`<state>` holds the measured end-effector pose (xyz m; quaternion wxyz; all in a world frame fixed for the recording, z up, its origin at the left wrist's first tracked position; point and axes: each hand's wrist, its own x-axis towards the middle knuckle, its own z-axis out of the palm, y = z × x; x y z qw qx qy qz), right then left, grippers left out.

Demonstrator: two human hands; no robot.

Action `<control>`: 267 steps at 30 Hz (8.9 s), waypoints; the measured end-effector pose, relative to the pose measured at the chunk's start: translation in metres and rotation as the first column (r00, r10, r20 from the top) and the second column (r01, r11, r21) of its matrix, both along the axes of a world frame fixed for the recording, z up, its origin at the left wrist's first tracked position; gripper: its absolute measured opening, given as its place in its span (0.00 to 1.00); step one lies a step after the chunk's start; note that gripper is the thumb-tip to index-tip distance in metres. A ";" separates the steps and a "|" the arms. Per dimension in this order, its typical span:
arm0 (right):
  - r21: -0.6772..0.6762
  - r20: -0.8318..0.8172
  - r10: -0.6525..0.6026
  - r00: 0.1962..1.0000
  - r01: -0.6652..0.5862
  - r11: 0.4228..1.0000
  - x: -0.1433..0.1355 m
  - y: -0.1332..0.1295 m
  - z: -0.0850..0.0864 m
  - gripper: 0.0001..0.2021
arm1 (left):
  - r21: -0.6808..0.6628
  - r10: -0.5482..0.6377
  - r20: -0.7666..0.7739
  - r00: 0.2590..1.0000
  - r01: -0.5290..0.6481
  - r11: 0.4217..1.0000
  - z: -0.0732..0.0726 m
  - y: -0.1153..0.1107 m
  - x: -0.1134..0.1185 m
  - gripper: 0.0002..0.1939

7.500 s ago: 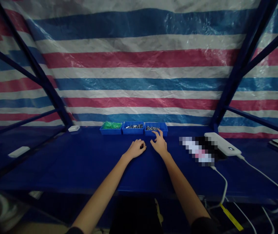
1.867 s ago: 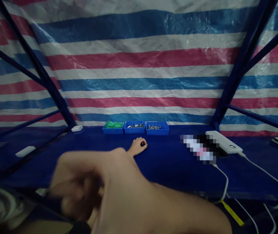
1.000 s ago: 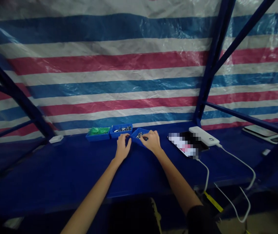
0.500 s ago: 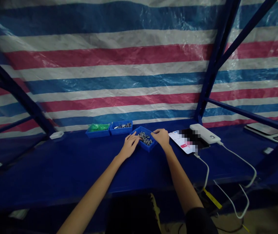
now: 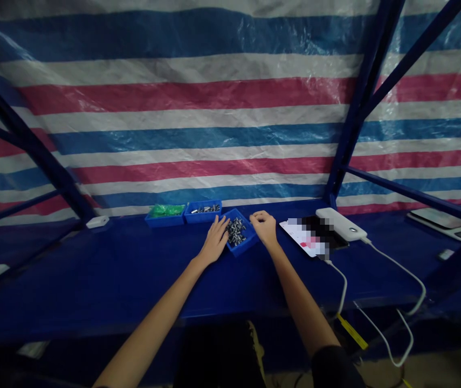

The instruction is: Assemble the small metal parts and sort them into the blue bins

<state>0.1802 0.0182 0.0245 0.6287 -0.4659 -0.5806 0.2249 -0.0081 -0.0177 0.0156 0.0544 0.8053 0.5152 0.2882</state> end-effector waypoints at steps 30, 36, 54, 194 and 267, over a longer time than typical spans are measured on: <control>0.025 -0.253 0.118 0.960 -0.116 0.993 -0.003 0.005 -0.007 0.10 | -0.126 0.002 0.008 1.000 -0.001 0.992 -0.003 -0.001 -0.002 0.25; 0.022 -0.223 0.121 0.967 -0.120 0.993 -0.003 0.004 -0.007 0.11 | -0.100 0.003 -0.002 1.000 -0.003 0.995 -0.005 -0.001 -0.003 0.25; 0.063 -0.250 0.132 0.959 -0.120 0.991 -0.009 -0.001 -0.001 0.11 | -0.118 -0.028 -0.053 0.998 0.022 0.993 -0.007 0.000 -0.002 0.28; 0.301 0.324 -0.288 0.901 0.190 0.934 -0.024 -0.034 0.014 0.20 | -0.013 0.259 0.073 0.963 -0.259 0.966 -0.011 -0.002 0.008 0.26; -0.396 0.451 -0.060 0.891 0.259 0.881 0.002 0.000 -0.013 0.39 | -0.338 0.102 -0.100 0.990 -0.130 0.932 -0.010 -0.006 0.006 0.41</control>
